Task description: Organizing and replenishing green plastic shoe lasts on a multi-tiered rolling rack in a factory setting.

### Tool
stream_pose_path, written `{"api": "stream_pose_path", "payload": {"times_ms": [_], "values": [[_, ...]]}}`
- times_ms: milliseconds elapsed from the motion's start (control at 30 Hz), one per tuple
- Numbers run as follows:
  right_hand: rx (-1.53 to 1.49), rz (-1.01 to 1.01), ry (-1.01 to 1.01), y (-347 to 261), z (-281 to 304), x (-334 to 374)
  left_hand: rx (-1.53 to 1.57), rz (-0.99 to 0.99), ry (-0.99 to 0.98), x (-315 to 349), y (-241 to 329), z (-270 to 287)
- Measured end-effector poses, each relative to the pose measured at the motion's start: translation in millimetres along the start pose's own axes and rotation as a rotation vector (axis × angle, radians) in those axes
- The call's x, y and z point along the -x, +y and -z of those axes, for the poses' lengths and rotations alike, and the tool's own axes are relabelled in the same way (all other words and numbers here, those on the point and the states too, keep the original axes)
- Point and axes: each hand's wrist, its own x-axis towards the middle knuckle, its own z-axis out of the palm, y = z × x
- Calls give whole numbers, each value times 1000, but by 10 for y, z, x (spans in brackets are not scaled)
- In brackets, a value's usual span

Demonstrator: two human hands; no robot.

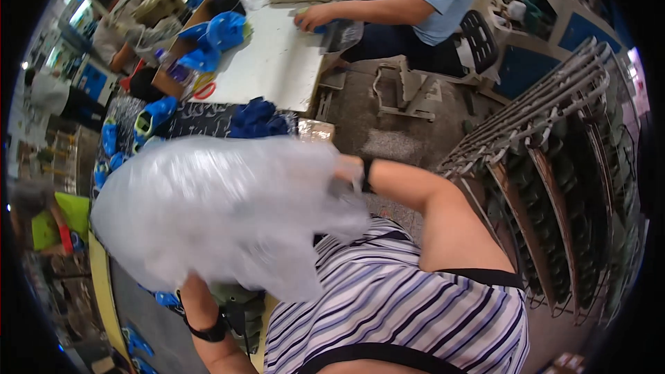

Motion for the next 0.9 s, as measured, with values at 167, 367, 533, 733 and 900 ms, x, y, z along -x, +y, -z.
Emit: {"api": "stream_pose_path", "payload": {"times_ms": [167, 367, 533, 733, 900], "values": [[-57, 71, 274, -303, 443, 1663, -122, 12, -145, -2098, 626, -747], [307, 172, 634, -115, 695, 2886, -219, 7, -254, -3115, 53, -2796], [-282, -68, 929, 456, 544, 3536, -285, -10, -271, -4296, -15, -4061], [-1194, 140, 1560, 923, 784, 3972, -384, -30, -327, -5383, 168, -4517], [-1384, 123, 1471, 303, 1795, 3865, -452, -34, -369, -6278, 335, -4637]]}}
